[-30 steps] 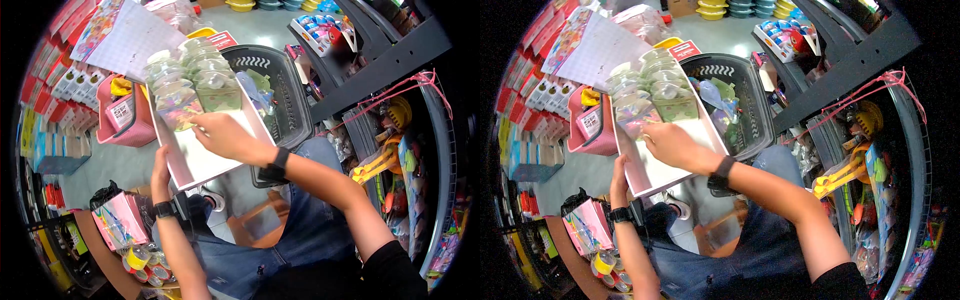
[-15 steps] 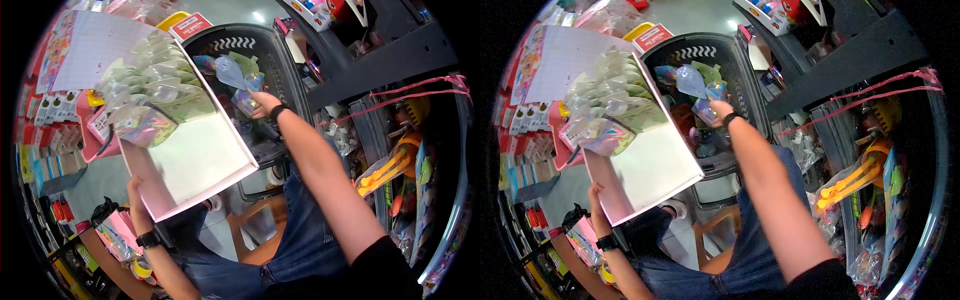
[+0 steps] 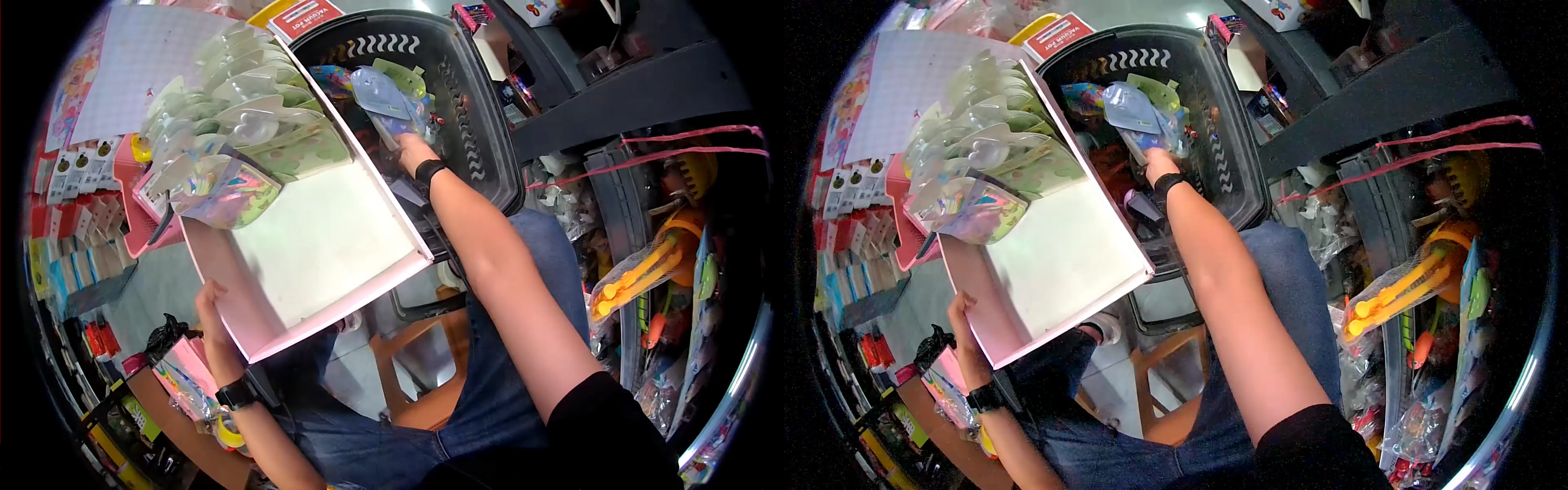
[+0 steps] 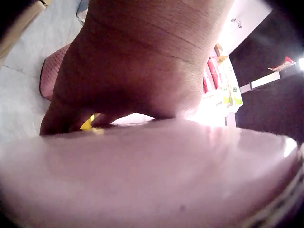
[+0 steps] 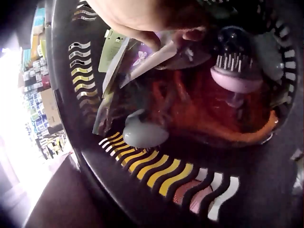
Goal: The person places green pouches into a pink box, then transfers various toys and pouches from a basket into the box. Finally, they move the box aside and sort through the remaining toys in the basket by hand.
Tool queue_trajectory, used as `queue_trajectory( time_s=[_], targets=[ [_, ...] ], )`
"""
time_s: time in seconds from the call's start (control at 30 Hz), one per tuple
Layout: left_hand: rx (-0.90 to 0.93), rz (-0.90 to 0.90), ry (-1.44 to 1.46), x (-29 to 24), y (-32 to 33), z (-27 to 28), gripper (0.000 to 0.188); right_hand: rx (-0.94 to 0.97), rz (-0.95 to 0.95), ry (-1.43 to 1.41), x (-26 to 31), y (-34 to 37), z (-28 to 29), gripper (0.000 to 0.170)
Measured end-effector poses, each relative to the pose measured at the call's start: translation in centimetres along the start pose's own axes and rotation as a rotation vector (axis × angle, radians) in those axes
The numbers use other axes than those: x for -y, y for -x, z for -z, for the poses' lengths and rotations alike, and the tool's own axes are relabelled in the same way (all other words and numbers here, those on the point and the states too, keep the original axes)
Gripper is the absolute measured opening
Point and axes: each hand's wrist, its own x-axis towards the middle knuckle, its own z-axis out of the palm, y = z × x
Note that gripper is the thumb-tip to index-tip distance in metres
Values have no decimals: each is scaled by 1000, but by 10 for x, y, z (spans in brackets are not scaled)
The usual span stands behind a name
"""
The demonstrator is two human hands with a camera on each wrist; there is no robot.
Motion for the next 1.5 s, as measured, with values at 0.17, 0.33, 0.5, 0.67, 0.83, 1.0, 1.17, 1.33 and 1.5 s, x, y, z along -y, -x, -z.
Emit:
queue_trajectory(
  time_s=[0.17,0.33,0.5,0.67,0.83,1.0,1.17,1.33,1.5],
  targets=[
    [73,-31,22,8,-4,8,18,-303,536,1159,40,137,-105,12],
    [162,-75,-10,25,-20,21,20,-278,521,355,99,115,-111,8],
    [93,-43,125,22,-13,6,19,-57,213,-556,201,188,-189,4],
    [280,84,241,18,-11,8,45,-157,347,-128,212,336,-237,12],
    [262,-4,234,27,-21,-4,36,89,644,137,167,453,-264,18],
    [300,-112,140,4,-8,-10,30,113,637,834,97,488,-290,23],
    [243,-100,59,-25,20,-7,26,128,526,1196,33,431,-328,24],
    [280,-30,41,-18,11,-3,23,208,435,1090,-23,350,-363,27],
    [270,-103,62,-24,13,0,22,92,420,1530,-37,294,-360,39]
  ],
)
